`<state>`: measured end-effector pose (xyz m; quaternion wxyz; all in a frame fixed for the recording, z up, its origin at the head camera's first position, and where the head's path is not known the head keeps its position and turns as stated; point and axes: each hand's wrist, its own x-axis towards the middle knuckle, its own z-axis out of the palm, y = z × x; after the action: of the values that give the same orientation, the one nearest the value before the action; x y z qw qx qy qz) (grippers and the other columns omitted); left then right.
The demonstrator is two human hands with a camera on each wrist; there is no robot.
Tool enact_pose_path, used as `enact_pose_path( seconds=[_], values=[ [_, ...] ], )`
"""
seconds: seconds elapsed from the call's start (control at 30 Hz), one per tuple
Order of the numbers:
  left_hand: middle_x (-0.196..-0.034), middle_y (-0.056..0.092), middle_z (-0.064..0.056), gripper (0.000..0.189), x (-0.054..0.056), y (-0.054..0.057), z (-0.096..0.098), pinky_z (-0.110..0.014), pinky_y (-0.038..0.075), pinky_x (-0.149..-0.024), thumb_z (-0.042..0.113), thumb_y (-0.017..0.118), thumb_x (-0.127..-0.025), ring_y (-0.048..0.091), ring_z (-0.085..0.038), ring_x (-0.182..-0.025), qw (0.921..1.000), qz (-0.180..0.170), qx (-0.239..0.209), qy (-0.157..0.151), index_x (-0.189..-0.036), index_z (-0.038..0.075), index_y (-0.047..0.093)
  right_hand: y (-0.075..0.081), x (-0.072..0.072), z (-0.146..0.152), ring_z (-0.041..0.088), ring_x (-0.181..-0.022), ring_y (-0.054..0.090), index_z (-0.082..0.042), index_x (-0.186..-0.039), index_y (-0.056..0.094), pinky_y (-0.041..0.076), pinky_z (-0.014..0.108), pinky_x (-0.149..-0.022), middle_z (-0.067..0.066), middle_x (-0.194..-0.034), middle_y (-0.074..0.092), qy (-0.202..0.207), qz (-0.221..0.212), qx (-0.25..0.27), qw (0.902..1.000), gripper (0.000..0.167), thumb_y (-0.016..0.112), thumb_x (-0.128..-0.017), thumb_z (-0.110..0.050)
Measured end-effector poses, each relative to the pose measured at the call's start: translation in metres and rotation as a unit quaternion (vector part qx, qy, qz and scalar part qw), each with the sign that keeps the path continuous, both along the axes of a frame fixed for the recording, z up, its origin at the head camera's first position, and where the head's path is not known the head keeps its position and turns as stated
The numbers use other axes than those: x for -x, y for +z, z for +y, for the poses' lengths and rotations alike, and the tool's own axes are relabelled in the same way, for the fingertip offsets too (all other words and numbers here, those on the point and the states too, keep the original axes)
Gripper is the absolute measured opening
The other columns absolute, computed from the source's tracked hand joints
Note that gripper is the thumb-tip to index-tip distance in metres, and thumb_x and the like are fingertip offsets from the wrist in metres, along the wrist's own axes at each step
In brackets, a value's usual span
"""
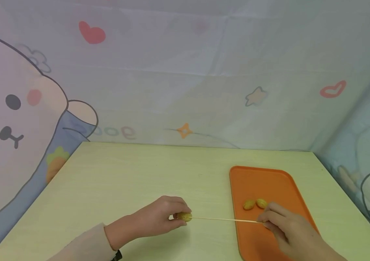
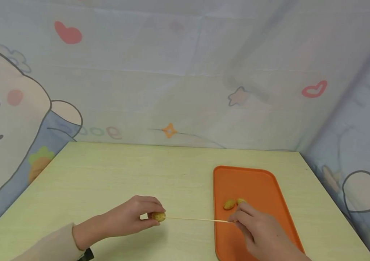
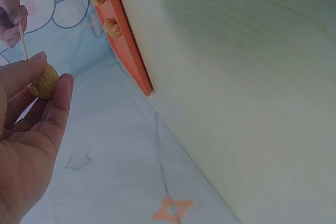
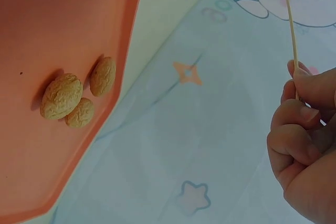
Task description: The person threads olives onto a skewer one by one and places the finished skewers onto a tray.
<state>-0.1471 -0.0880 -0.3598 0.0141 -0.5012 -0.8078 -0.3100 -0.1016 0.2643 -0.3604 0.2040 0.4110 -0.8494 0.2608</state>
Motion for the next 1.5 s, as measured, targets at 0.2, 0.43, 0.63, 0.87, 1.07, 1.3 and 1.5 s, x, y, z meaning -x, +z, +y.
enact_pose_path(
  seconds=[0.2, 0.43, 0.63, 0.87, 1.07, 1.3, 1.5],
  values=[
    [-0.091, 0.064, -0.002, 0.016, 0.0, -0.001, 0.001, -0.013, 0.051, -0.068, -0.002, 0.07, -0.085, 0.057, -0.002, -0.079, 1.0, 0.007, -0.005, -0.002, -0.1, 0.0, 0.068, 0.0, 0.0, -0.004, -0.009, -0.062, 0.04, -0.018, -0.093, 0.062, 0.032, 0.003, -0.053, -0.013, -0.09, 0.048, -0.004, 0.005, 0.003, 1.0, 0.036, 0.031, -0.102, -0.034],
    [-0.092, 0.063, -0.003, 0.015, 0.0, 0.0, 0.003, -0.009, 0.048, -0.069, -0.002, 0.07, -0.085, 0.057, -0.002, -0.08, 0.9999, 0.01, 0.0, -0.008, -0.1, 0.0, 0.068, -0.001, -0.001, -0.008, -0.009, -0.06, 0.036, -0.018, -0.095, 0.061, 0.032, 0.002, -0.053, -0.013, -0.09, 0.049, -0.004, 0.005, 0.0, 1.0, 0.034, 0.032, -0.102, -0.034],
    [-0.09, 0.063, -0.002, 0.014, 0.0, 0.0, 0.005, -0.008, 0.048, -0.07, -0.002, 0.07, -0.085, 0.056, -0.002, -0.079, 0.9999, 0.013, 0.001, -0.01, -0.099, 0.001, 0.068, -0.002, -0.001, -0.01, -0.009, -0.061, 0.037, -0.018, -0.095, 0.062, 0.032, 0.003, -0.053, -0.012, -0.091, 0.05, -0.001, 0.0, 0.001, 1.0, 0.034, 0.033, -0.102, -0.033],
    [-0.09, 0.063, -0.002, 0.013, -0.001, 0.0, 0.008, -0.007, 0.047, -0.071, -0.002, 0.069, -0.085, 0.056, -0.002, -0.08, 0.9999, 0.008, 0.007, -0.01, -0.098, 0.001, 0.068, -0.003, -0.001, -0.013, -0.009, -0.062, 0.036, -0.017, -0.095, 0.062, 0.033, 0.003, -0.054, -0.013, -0.091, 0.049, -0.003, -0.004, -0.002, 1.0, 0.036, 0.032, -0.102, -0.034],
    [-0.089, 0.063, -0.002, 0.013, -0.001, 0.001, 0.01, -0.007, 0.047, -0.071, -0.002, 0.07, -0.085, 0.056, -0.003, -0.08, 0.9997, 0.019, 0.01, -0.01, -0.097, 0.001, 0.068, -0.002, -0.002, -0.017, -0.007, -0.064, 0.042, -0.016, -0.093, 0.063, 0.035, 0.003, -0.056, -0.013, -0.091, 0.05, -0.006, 0.002, -0.003, 1.0, 0.04, 0.029, -0.102, -0.034],
    [-0.089, 0.063, -0.002, 0.013, 0.0, 0.0, 0.013, -0.008, 0.047, -0.07, -0.002, 0.07, -0.085, 0.056, -0.004, -0.079, 0.9995, 0.025, 0.011, -0.014, -0.097, 0.001, 0.068, -0.001, -0.001, -0.021, -0.006, -0.066, 0.041, -0.016, -0.091, 0.063, 0.034, 0.002, -0.057, -0.013, -0.09, 0.048, -0.005, 0.016, -0.003, 0.9999, 0.039, 0.03, -0.103, -0.033],
    [-0.089, 0.063, -0.002, 0.012, 0.0, 0.0, 0.016, -0.007, 0.047, -0.069, -0.002, 0.07, -0.085, 0.055, -0.004, -0.078, 0.9996, 0.025, 0.01, -0.009, -0.096, 0.001, 0.068, -0.003, 0.0, -0.024, -0.007, -0.064, 0.04, -0.015, -0.093, 0.063, 0.034, 0.002, -0.055, -0.01, -0.092, 0.051, 0.0, 0.017, 0.002, 0.9999, 0.039, 0.03, -0.103, -0.033]
  ],
)
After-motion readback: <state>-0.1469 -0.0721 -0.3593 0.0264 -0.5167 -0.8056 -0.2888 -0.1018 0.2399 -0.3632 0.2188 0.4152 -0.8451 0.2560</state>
